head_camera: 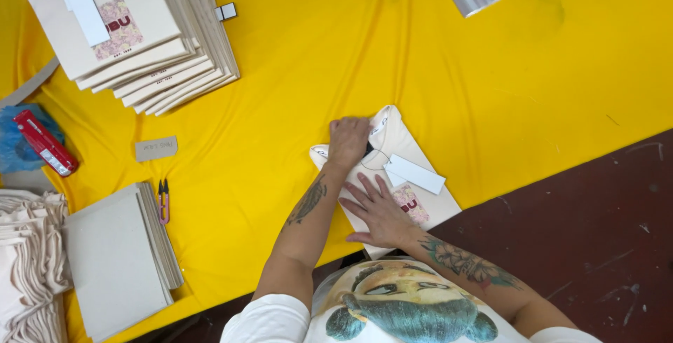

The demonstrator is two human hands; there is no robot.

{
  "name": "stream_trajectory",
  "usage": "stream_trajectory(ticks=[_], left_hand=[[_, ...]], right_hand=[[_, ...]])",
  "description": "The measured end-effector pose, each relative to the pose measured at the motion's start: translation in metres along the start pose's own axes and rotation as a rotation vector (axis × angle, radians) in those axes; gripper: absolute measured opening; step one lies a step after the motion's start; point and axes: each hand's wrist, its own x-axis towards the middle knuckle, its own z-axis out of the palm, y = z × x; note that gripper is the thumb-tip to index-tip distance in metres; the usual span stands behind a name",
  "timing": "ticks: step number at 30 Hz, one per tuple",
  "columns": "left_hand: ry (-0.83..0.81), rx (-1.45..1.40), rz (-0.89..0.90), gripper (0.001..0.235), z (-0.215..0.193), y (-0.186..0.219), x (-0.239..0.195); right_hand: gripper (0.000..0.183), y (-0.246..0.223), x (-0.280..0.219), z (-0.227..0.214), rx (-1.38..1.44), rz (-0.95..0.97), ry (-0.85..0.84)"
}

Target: Folding t-shirts using a template board and stacking them on a table in a factory.

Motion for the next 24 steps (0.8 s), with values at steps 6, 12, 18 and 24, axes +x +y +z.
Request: stream_trajectory(ticks=[6,12,18,24], left_hand=[[0.095,-0.157,-0.252,0.034,-0.064,0.008,-0.025],[0.18,-0.787,-0.864,0.057,-0.095,0.037,-0.14],[0.119,-1.621,-1.042,0.079,-0.064,0.075,-0.185],[0.072,-1.803,-0.904,0.085,-0.072,0.043,-0.194]], right_hand=[[0.047,0.051,-0.036,-0.016,0.139,0.14,0.518],[0.054,0.147,-0.089,-0.013,0.65,0.948,0.106],[0.078,0.074,-0.032,-0.13,1.194,1.064,-0.085],[0.071,0.035,0.005,-0.141,1.186,0.975,-0.052]])
